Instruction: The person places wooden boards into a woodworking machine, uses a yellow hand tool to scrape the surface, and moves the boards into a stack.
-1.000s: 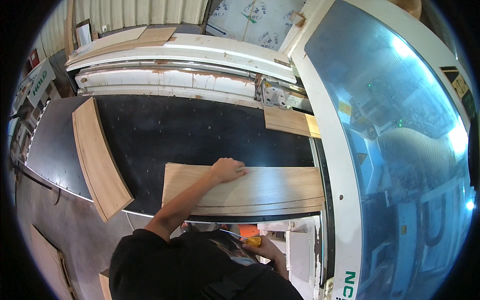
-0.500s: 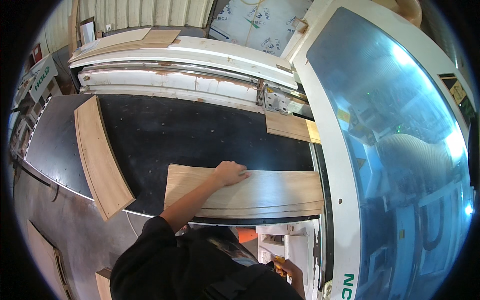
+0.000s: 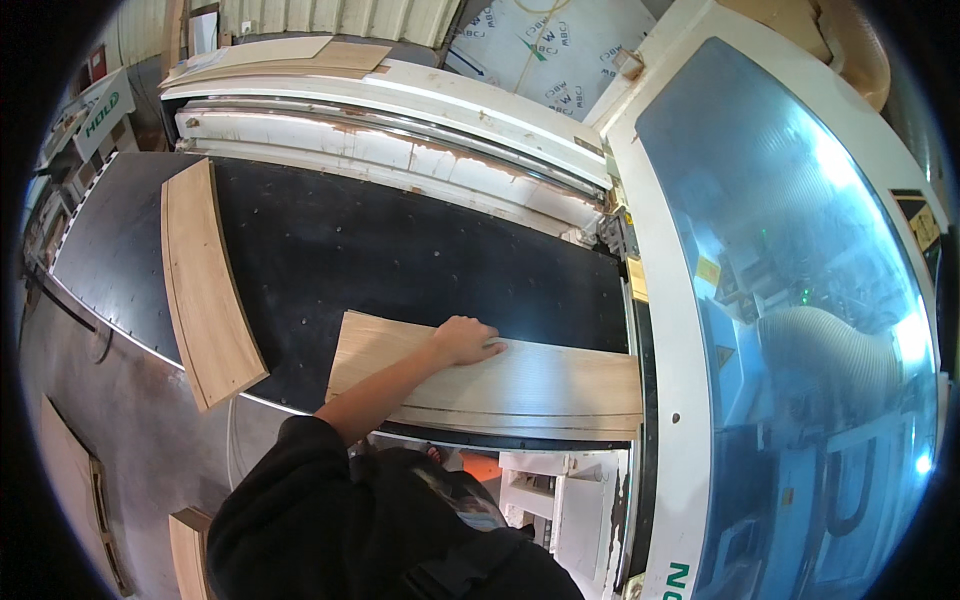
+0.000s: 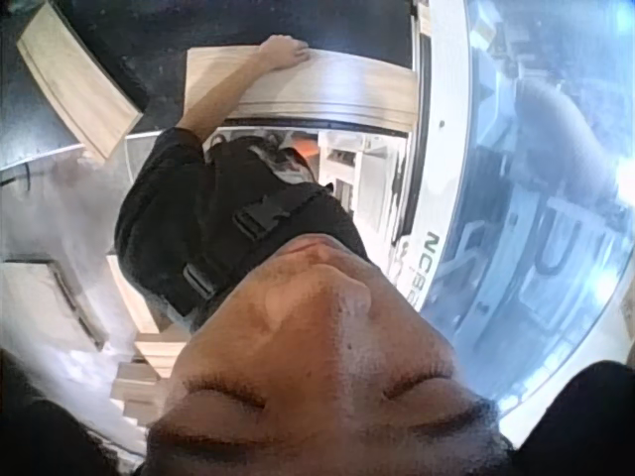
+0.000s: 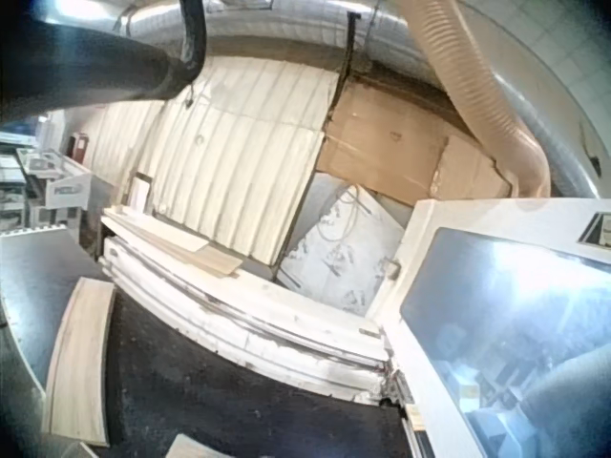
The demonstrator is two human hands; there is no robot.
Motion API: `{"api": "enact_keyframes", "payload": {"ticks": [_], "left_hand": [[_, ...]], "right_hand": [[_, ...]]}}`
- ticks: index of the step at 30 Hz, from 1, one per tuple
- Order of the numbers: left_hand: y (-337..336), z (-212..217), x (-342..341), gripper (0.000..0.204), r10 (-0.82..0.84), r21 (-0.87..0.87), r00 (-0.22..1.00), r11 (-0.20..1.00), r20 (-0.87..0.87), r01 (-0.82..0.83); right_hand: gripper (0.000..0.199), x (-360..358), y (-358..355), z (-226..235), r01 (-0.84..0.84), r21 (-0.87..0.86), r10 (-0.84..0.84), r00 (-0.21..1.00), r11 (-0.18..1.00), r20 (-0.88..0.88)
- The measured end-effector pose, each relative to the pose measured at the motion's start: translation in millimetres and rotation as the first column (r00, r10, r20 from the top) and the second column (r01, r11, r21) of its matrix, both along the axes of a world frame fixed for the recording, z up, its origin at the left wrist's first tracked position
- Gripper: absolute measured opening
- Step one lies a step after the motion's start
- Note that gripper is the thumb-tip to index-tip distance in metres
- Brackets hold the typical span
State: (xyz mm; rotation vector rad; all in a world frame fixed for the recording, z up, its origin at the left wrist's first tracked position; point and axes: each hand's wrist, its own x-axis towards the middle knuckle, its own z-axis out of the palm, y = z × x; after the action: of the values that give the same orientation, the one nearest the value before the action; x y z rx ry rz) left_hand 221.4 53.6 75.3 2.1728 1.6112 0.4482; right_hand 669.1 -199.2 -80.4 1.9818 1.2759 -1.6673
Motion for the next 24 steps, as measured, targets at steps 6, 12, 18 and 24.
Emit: {"api": "enact_keyframes", "payload": {"ticks": [6, 12, 18, 24], "left_hand": [[3.8, -0.1, 2.4, 0.051, -0.011, 0.01, 1.0, 1.0, -0.001, 0.011], [1.7, 1.0, -0.3, 0.051, 0.007, -0.024, 1.0, 1.0, 0.015, -0.006], [2.4, 7.6, 4.4, 0.05, -0.011, -0.044, 1.0, 0.999, 0.01, 0.011], [-1.9, 13.7, 2.3, 0.05, 0.015, -0.058, 1.0, 0.998, 0.006, -0.015]], "right_hand": [[0.039, -21.6, 29.4, -33.9, -0.129, -0.079, 0.128, 0.992, 0.989, -0.013], [0.036, -49.8, 56.8, -67.9, -0.272, -0.14, 0.271, 0.962, 0.952, -0.032], [0.033, -105.1, 87.0, -81.1, -0.37, -0.187, 0.364, 0.929, 0.91, -0.069], [0.03, -152.3, 114.5, -67.4, -0.42, -0.231, 0.427, 0.904, 0.877, -0.022]]}}
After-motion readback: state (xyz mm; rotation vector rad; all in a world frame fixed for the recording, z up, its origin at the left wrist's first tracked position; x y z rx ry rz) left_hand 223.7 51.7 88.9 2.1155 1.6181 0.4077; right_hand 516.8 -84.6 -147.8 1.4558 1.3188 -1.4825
